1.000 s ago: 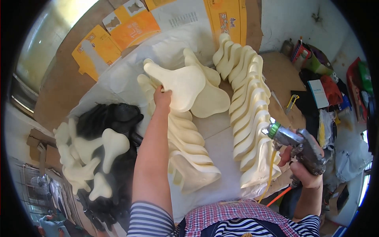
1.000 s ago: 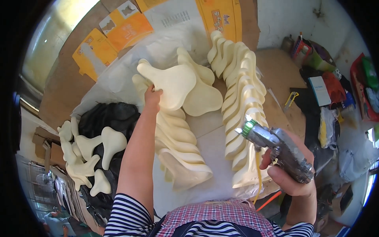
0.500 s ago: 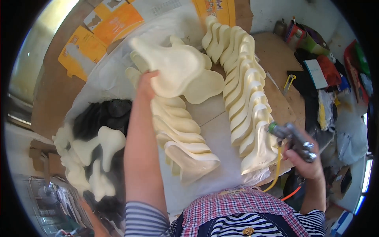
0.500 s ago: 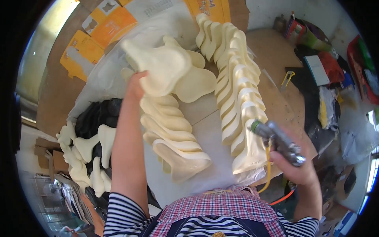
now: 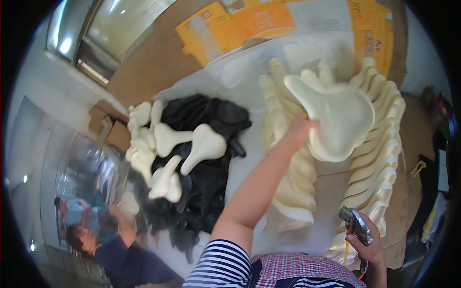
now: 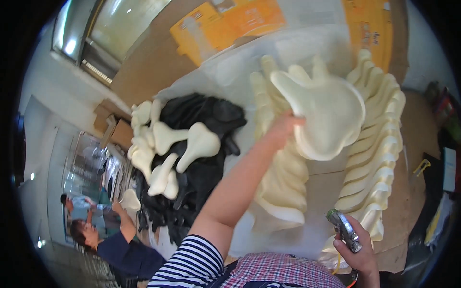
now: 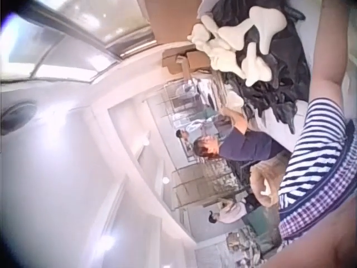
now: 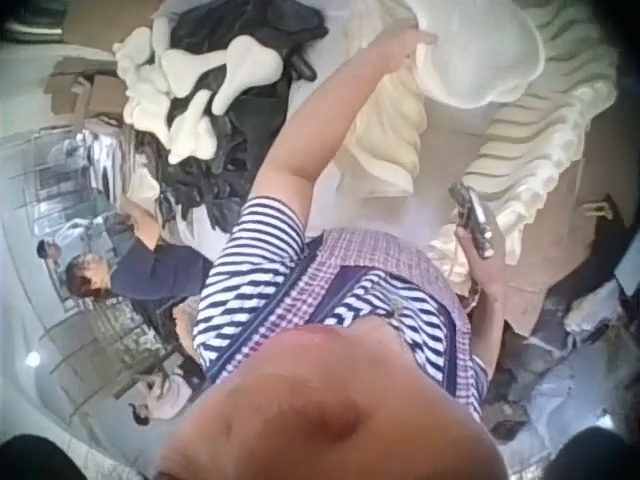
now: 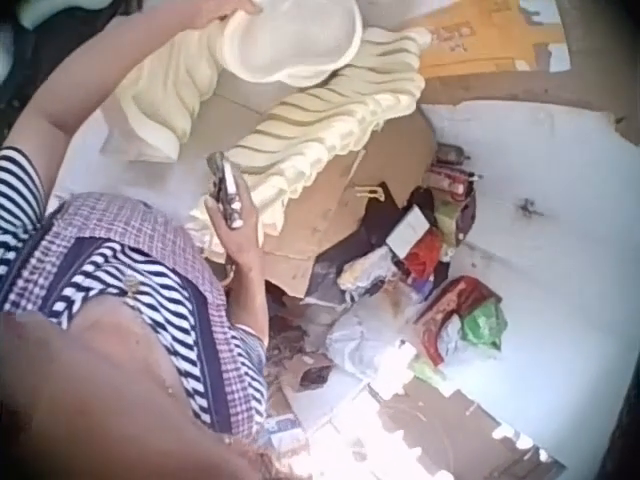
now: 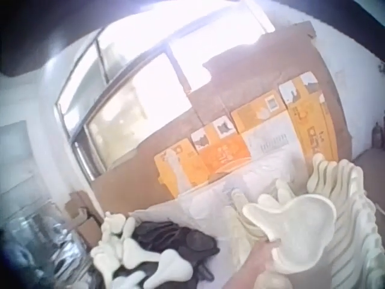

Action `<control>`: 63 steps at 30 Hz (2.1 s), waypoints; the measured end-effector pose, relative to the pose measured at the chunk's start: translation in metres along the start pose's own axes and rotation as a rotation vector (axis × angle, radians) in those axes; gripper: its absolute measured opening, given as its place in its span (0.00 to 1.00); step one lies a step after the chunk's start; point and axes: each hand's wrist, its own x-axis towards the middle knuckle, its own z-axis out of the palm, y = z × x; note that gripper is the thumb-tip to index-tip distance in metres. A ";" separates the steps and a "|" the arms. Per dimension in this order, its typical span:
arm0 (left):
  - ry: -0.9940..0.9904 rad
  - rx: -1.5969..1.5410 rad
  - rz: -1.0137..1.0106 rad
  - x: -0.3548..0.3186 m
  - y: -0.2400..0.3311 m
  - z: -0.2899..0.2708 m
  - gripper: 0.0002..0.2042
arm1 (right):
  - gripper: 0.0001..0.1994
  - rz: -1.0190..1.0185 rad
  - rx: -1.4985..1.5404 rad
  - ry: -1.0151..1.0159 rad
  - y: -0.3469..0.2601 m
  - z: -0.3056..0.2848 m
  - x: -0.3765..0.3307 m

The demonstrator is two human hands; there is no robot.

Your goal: The recorder takes foam bicycle saddle components from a bag, arranges them on a table, uses a spray gun on them, and then puts them back into a container.

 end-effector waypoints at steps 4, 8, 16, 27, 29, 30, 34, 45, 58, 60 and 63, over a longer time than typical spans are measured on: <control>0.041 -0.540 0.251 -0.077 0.097 -0.159 0.17 | 0.28 -0.042 -0.054 -0.171 -0.003 0.029 0.012; 0.690 -0.558 0.669 -0.200 0.160 -0.248 0.24 | 0.29 -0.085 -0.134 -0.251 -0.007 0.042 0.013; 0.947 -0.305 -0.081 -0.385 -0.062 -0.211 0.07 | 0.28 0.054 -0.018 -0.464 -0.045 0.063 -0.031; 0.203 0.366 -0.824 -0.400 -0.223 -0.069 0.17 | 0.24 -0.021 -0.171 -0.864 -0.045 0.113 -0.046; 0.258 0.256 -0.820 -0.405 -0.217 -0.059 0.18 | 0.23 -0.026 -0.201 -0.848 -0.041 0.115 -0.046; 0.317 0.140 -0.801 -0.407 -0.216 -0.055 0.19 | 0.23 -0.039 -0.247 -0.834 -0.039 0.116 -0.047; 0.249 0.356 -0.742 -0.403 -0.201 -0.062 0.17 | 0.23 0.057 -0.252 -0.818 -0.034 0.119 -0.049; 0.118 0.384 -0.631 -0.420 -0.241 -0.080 0.20 | 0.25 0.100 -0.177 -0.679 0.003 0.150 -0.050; 0.253 0.555 -0.455 -0.526 -0.306 -0.083 0.22 | 0.25 -0.067 -0.391 -0.907 -0.021 0.244 -0.049; 0.184 0.628 -0.724 -0.564 -0.278 -0.102 0.19 | 0.26 0.270 -0.394 -0.935 -0.032 0.259 -0.048; 0.454 0.741 -0.524 -0.658 -0.349 -0.103 0.17 | 0.27 -0.006 -0.407 -1.022 -0.006 0.271 -0.046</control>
